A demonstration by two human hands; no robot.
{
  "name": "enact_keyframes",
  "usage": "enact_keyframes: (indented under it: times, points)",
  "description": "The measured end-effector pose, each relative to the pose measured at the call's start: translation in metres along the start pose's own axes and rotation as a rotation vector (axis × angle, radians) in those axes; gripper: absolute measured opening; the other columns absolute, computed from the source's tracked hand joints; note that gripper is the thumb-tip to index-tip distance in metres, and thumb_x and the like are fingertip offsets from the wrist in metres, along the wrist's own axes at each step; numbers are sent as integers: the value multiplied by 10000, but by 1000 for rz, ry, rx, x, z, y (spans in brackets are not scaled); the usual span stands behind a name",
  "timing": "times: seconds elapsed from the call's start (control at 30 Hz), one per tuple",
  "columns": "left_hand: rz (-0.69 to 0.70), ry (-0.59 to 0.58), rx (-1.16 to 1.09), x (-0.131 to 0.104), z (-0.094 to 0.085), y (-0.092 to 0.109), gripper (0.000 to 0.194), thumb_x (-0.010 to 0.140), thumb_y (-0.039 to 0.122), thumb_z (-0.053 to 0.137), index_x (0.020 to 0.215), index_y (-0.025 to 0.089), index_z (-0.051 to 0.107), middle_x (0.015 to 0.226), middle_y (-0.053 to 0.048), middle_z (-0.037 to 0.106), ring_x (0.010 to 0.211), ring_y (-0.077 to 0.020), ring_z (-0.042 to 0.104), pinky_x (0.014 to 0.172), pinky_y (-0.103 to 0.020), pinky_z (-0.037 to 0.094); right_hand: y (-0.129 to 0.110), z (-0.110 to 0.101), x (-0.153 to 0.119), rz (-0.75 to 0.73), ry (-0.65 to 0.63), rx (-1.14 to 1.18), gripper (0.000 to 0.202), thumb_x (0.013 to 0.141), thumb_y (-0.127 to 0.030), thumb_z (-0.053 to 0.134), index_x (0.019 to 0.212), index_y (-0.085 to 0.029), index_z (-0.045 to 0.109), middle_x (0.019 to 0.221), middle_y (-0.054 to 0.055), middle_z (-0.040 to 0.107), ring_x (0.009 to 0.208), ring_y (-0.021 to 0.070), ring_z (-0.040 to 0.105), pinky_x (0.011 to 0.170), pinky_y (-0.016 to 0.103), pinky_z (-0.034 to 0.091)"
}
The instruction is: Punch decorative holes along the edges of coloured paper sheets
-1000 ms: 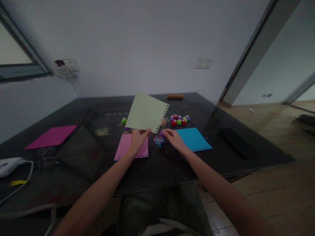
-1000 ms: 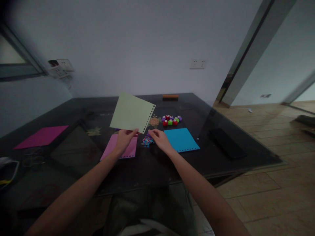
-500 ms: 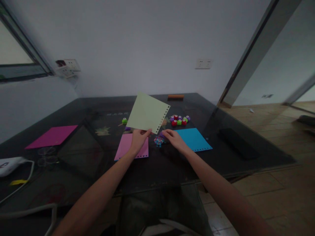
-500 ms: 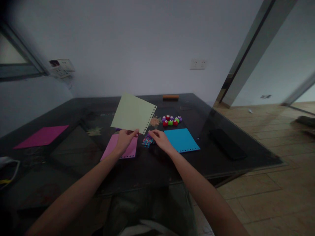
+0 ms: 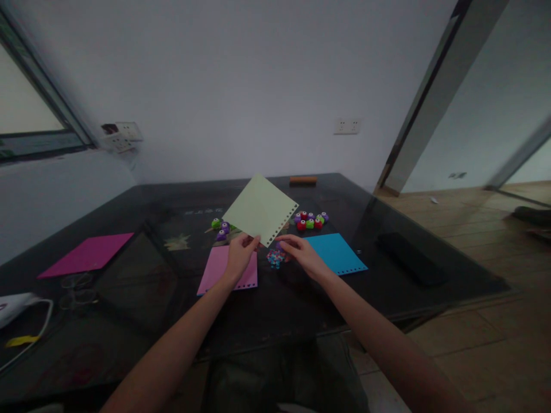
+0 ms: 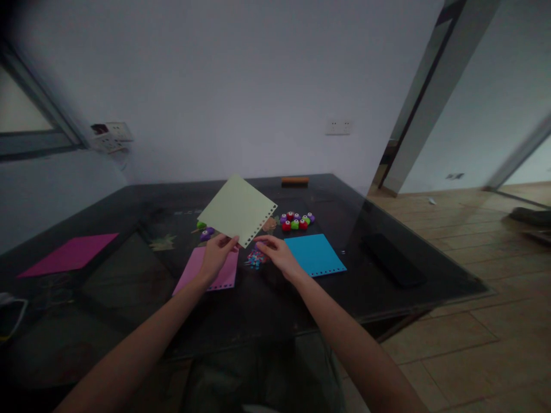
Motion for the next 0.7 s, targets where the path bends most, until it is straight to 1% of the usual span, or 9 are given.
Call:
enact_keyframes:
  times: [0.1,0.17,0.27,0.37,0.43,0.5,0.57,0.63,0.7]
  points:
    - [8,-5,2,-1,0,3,212,701,334,599,628,135,584,568,-12,605,552,-145,562,552,-253,451,-2,0,-1,-2,6,30,361,650,-343,683,982,-225,601,858,20,604,759,153,559,576,246,453]
    - [2,-7,2,-1,0,4,212,702,335,596,633,135,585,565,-9,598,549,-143,555,547,-250,445,-8,-6,-1,-49,56,14,376,618,-291,702,973,-219,598,896,22,610,791,160,565,587,245,454]
    - [-14,-9,-2,0,0,2,220,703,343,594,635,133,582,557,-4,583,541,-140,545,537,-245,437,-16,-16,0,-96,120,8,347,630,-269,680,962,-208,597,908,26,611,786,163,572,553,235,446]
    - [-27,-11,2,1,0,-4,241,700,358,595,621,133,571,555,-5,578,541,-144,550,540,-251,439,-20,-22,2,-89,112,43,371,642,-272,669,992,-207,566,882,31,625,741,160,588,513,230,440]
    - [-31,-10,14,2,-1,-7,251,699,366,594,609,134,565,553,-8,580,541,-148,554,543,-256,440,-23,-28,4,-85,116,56,385,627,-272,681,979,-208,540,871,33,637,707,157,600,511,236,448]
    - [-32,-4,26,2,-2,-9,258,698,373,593,601,136,563,550,-10,581,540,-149,554,542,-256,438,-26,-40,8,-92,141,41,390,593,-266,704,936,-205,526,873,37,645,710,163,611,523,246,462]
    - [-31,-5,38,3,-3,-11,268,700,382,589,599,136,564,555,-13,584,547,-150,555,547,-255,437,-30,-56,13,-118,178,-1,398,559,-254,723,902,-196,529,891,47,647,767,179,618,566,262,484]
    - [-29,-16,50,3,-3,-12,278,703,393,588,603,134,566,564,-18,587,555,-153,559,548,-254,435,-34,-77,17,-148,218,-51,397,551,-255,724,897,-187,542,926,59,647,818,191,618,620,284,498]
    - [-25,-30,54,4,-2,-13,284,701,402,590,614,133,569,571,-20,589,560,-155,561,546,-253,433,-36,-102,22,-166,253,-145,387,584,-281,701,930,-181,561,959,70,644,823,199,617,628,303,501]
Point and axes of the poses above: each hand's wrist, its own x-axis towards the middle knuckle, its own z-axis out of the palm, y = z × x, the point moved 9 cm from there along x, towards the middle knuckle
